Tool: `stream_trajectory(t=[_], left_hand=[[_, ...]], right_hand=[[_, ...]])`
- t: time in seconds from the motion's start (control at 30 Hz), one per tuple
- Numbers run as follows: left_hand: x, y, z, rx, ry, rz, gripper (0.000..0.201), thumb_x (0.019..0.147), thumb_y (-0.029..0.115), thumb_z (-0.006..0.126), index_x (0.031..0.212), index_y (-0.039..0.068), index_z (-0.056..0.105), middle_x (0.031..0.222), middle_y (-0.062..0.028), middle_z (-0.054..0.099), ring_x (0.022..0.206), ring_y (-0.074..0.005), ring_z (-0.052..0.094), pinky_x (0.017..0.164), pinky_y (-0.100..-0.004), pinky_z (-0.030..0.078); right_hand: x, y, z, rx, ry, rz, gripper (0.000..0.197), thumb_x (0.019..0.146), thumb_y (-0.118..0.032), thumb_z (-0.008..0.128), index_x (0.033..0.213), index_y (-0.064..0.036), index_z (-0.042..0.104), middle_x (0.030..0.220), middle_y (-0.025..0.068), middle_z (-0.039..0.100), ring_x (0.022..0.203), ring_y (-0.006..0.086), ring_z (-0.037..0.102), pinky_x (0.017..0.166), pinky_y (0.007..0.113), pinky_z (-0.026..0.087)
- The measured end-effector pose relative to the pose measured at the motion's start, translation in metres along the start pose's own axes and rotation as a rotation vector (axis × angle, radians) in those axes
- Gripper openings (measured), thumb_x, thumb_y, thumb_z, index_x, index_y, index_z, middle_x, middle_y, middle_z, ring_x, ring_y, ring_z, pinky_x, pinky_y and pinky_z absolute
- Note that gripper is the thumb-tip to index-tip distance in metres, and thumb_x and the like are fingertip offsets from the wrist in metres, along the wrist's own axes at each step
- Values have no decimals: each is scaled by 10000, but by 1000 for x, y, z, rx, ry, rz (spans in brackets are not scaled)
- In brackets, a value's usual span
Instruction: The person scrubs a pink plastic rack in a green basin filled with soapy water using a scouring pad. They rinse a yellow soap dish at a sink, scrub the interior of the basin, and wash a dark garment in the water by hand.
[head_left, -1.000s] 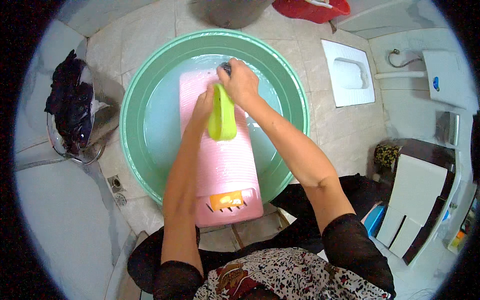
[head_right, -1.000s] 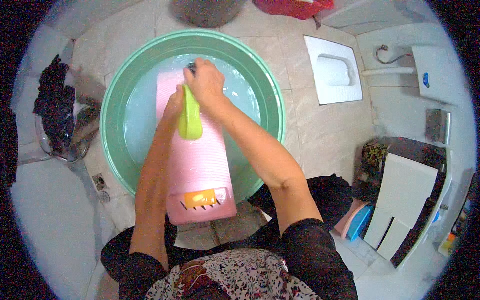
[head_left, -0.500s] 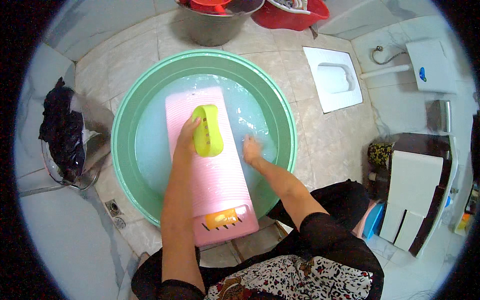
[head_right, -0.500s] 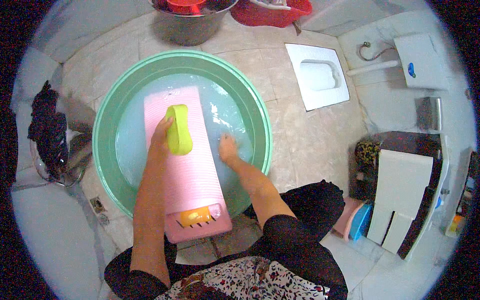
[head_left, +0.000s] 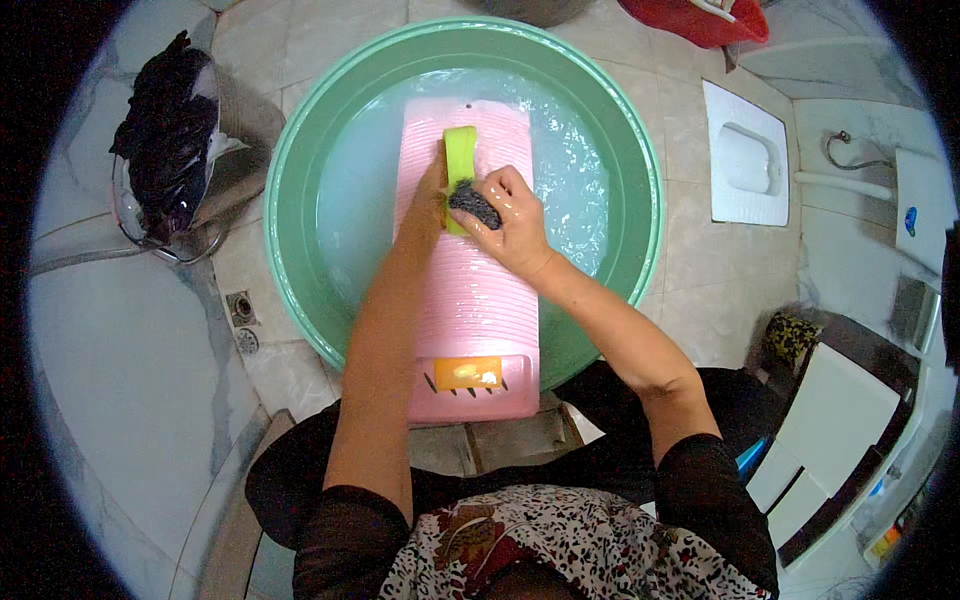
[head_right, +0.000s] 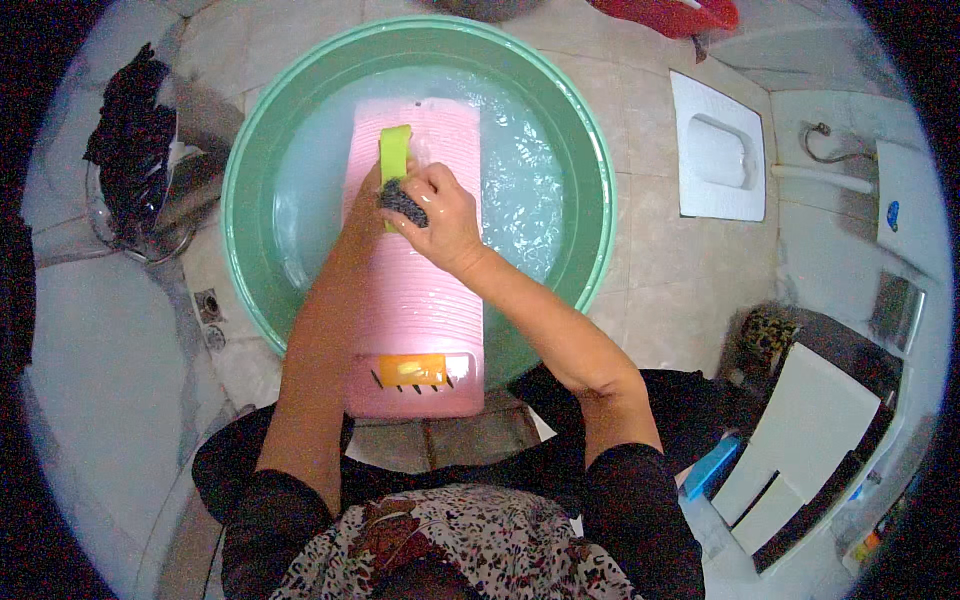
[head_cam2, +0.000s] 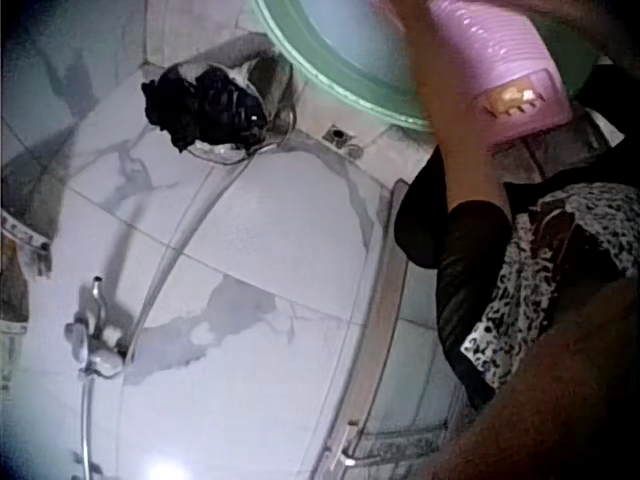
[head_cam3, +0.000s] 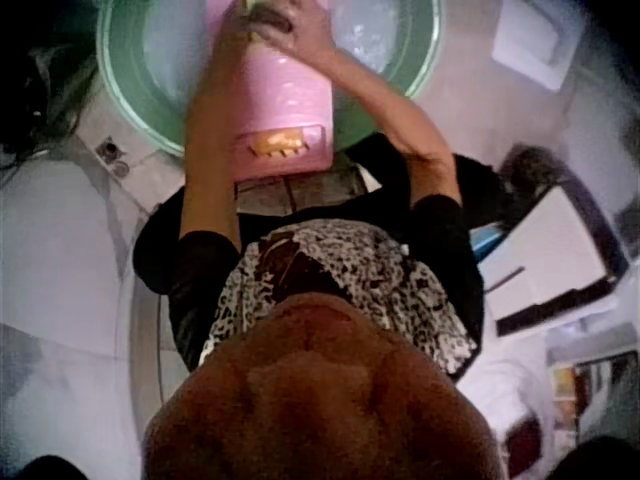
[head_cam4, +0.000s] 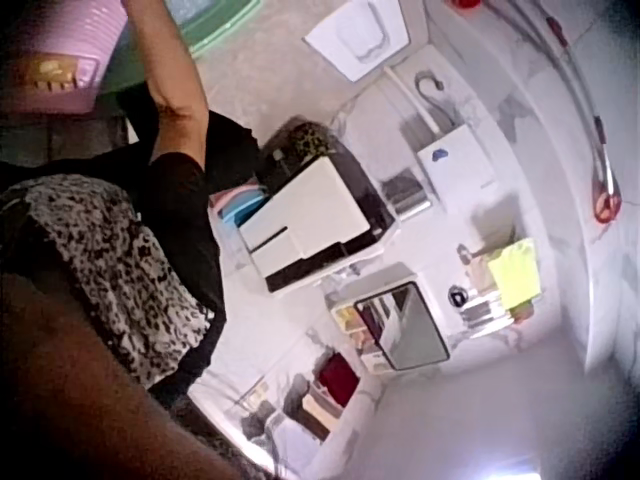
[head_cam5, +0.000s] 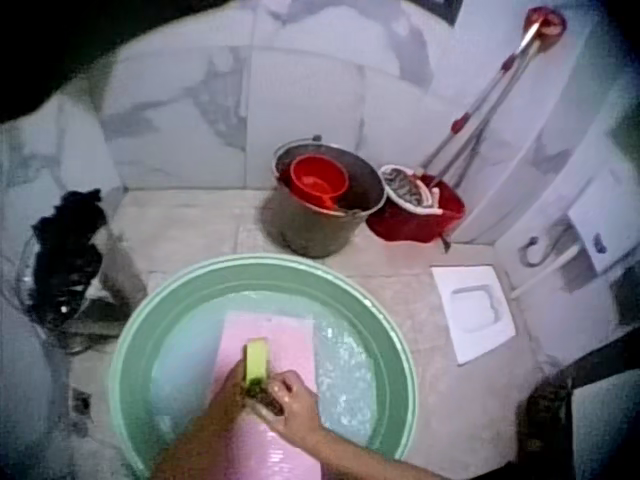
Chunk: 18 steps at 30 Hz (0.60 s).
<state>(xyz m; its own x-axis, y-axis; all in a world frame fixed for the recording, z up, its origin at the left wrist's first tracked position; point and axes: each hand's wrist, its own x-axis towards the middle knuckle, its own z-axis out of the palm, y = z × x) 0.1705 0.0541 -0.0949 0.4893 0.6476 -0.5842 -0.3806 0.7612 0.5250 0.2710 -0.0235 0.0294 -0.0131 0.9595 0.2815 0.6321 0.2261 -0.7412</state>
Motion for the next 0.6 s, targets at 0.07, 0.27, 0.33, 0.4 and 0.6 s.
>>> stream_trajectory(t=[0.07,0.27,0.33,0.4,0.6], left_hand=[[2,1,-2,24,-10,9,340,856,412,497,998,107,548,723,-36,549,535,-149,533,450,-296,460],[-3,8,2,198,-94,110,311,852,360,532,1008,91,544,740,-42,556,547,-147,540,463,-294,468],[-8,16,10,274,-160,181,303,851,342,543,1012,85,543,746,-44,558,551,-146,542,467,-293,471],[-16,35,26,303,-192,191,280,823,247,584,1027,62,533,785,-54,567,598,-147,558,509,-292,483],[-25,52,63,440,-218,771,205,707,15,629,880,22,519,799,-65,597,739,-156,586,671,-279,475]], right_hand=[[11,5,11,-48,-24,-57,277,667,-210,694,864,-52,577,828,118,508,771,281,535,630,379,455],[87,53,6,-124,-50,328,255,705,-257,659,895,-95,608,784,124,572,706,286,558,592,378,452],[87,71,-5,-63,-141,536,266,712,-264,657,897,-78,612,768,120,596,666,269,568,585,363,455],[84,84,-13,715,125,822,327,707,-298,670,884,-28,616,755,113,623,616,213,573,587,320,461],[70,86,-42,367,375,795,411,691,-347,677,850,26,609,759,123,621,634,184,571,604,298,452]])
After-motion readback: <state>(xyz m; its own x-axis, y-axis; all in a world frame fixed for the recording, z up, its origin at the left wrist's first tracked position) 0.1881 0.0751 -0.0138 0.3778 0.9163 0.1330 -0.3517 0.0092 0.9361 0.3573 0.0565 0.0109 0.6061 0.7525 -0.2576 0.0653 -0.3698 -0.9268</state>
